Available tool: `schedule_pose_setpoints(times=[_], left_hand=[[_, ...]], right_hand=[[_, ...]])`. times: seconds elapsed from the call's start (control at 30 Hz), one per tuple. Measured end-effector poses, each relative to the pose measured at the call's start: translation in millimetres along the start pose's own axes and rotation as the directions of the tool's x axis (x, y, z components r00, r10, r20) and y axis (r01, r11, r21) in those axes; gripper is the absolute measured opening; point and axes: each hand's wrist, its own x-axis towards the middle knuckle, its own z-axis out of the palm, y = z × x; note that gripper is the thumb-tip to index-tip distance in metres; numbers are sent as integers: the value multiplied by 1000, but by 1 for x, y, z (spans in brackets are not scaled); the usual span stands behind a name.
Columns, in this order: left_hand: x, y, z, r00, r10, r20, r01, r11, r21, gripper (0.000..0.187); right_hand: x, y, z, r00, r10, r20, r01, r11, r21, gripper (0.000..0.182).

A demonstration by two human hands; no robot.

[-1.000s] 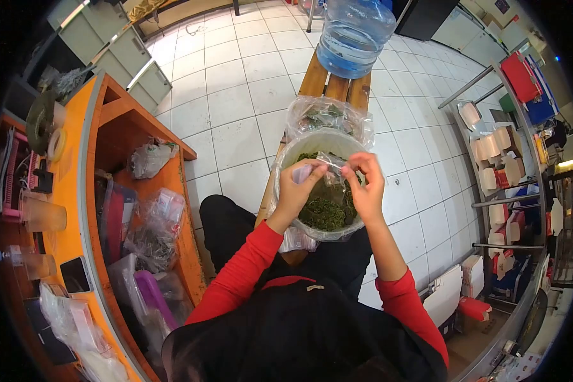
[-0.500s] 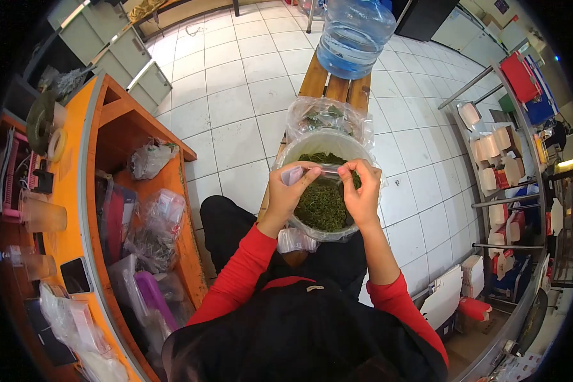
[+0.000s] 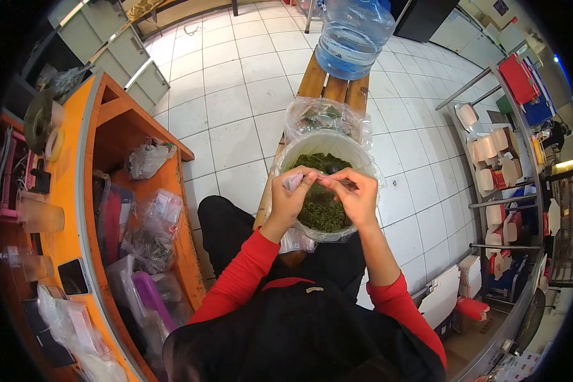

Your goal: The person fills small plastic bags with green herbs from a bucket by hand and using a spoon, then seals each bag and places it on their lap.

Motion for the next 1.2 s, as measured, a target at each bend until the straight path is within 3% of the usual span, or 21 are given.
schedule_pose_setpoints(times=[0.03,0.07,0.13,0.2,0.27,0.3,0.37,0.4,0.47,0.53,0.6,0.63,0.77,0.83,0.93,0.97,1.03,1.13,1.17,1.2], left_hand=[[1,7,-4,988,-155,11,155,988,-6,21],[1,11,-8,951,-307,22,307,952,-8,24],[6,6,-13,961,-270,67,277,912,-303,32],[11,-6,-25,948,-280,147,314,770,-556,40],[15,-19,-39,904,-313,292,421,534,-734,48],[14,-10,-34,897,-353,267,427,529,-733,48],[13,16,-20,878,-429,214,435,525,-731,47],[13,15,-22,897,-379,227,429,623,-654,48],[11,9,-26,922,-284,263,380,789,-483,50],[6,12,-19,945,-307,118,328,898,-292,39],[4,9,-17,954,-298,28,300,951,-78,30],[5,2,-13,975,-221,-16,220,975,-40,27],[4,3,-7,977,-211,16,210,977,38,27],[1,4,-3,987,-162,2,162,985,66,29],[5,0,-11,997,-78,-12,78,946,314,33],[10,-2,-18,986,74,-149,-2,901,434,33],[19,-2,-32,850,404,-339,-83,738,670,34],[14,5,-35,919,294,-262,-52,750,660,34],[10,3,-21,951,257,-171,-162,886,434,30],[5,5,-13,971,228,-75,-177,891,418,28]], right_hand=[[4,-8,-4,998,58,41,-56,998,-43,3],[8,-10,-9,1000,-17,2,17,998,-68,5],[22,-14,-20,982,-175,-66,166,979,-121,8],[35,-25,-35,887,-444,-128,367,845,-390,34],[47,-40,-33,887,-420,-190,333,868,-368,55],[50,-44,-32,885,-408,-222,316,879,-356,68],[48,-28,-30,886,-401,-234,234,821,-521,81],[46,-21,-28,885,-400,-239,192,779,-597,89],[30,-14,-19,924,-322,-206,208,876,-436,81],[13,-3,-10,985,-158,-65,138,960,-244,73],[1,4,3,996,34,80,-33,999,-14,57],[-2,8,10,994,50,98,-55,997,49,40],[-6,14,19,994,81,68,-90,986,140,14],[-6,13,17,986,136,96,-151,975,163,11],[-6,10,8,973,210,91,-227,936,268,8],[-4,9,3,969,233,84,-248,916,314,8],[-2,10,-11,970,237,50,-239,902,359,10],[-2,8,-19,976,219,6,-213,938,275,10],[-4,8,-15,982,188,11,-185,956,229,10],[-5,8,-11,988,155,17,-155,971,183,10]])
